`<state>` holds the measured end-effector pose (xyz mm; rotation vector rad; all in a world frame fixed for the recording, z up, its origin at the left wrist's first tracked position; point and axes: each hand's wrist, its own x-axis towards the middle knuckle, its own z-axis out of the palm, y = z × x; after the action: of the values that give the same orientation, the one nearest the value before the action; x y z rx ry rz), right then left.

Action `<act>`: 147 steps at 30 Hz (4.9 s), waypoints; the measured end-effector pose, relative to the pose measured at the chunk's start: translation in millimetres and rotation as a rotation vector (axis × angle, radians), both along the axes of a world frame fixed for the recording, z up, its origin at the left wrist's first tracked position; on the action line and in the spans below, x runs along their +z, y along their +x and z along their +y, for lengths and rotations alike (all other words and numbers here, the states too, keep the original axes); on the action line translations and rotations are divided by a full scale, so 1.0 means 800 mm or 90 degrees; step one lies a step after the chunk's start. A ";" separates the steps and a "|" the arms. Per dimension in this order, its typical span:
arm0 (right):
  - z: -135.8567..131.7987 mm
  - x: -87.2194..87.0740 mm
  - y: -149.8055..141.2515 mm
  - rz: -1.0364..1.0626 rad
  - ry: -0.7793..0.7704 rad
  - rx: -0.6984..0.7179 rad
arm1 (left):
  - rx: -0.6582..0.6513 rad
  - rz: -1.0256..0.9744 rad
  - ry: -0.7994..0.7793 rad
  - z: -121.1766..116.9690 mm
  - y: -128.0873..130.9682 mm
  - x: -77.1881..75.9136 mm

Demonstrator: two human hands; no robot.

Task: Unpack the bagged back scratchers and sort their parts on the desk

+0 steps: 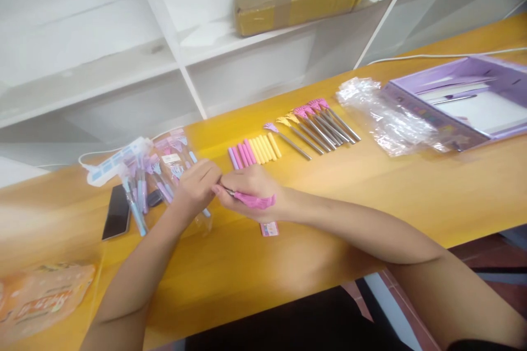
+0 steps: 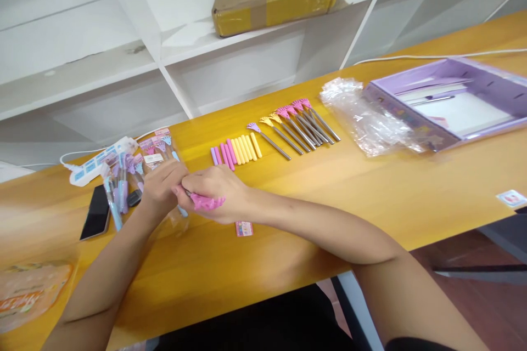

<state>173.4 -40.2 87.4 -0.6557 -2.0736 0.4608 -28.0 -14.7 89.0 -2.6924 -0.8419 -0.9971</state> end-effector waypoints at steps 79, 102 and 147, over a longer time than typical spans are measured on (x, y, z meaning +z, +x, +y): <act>-0.040 -0.029 -0.029 0.013 0.130 0.195 | -0.073 0.009 0.127 -0.006 0.024 -0.010; -0.048 -0.029 -0.033 0.049 0.309 0.146 | -0.115 0.069 0.239 0.025 -0.003 0.003; 0.071 0.117 0.232 -0.246 -0.167 -0.501 | 0.133 0.010 0.210 0.041 -0.120 0.052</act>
<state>359.4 16.6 181.1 -1.7319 -1.9023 0.1471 -124.1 18.3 130.4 -2.2826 -0.8506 -0.9693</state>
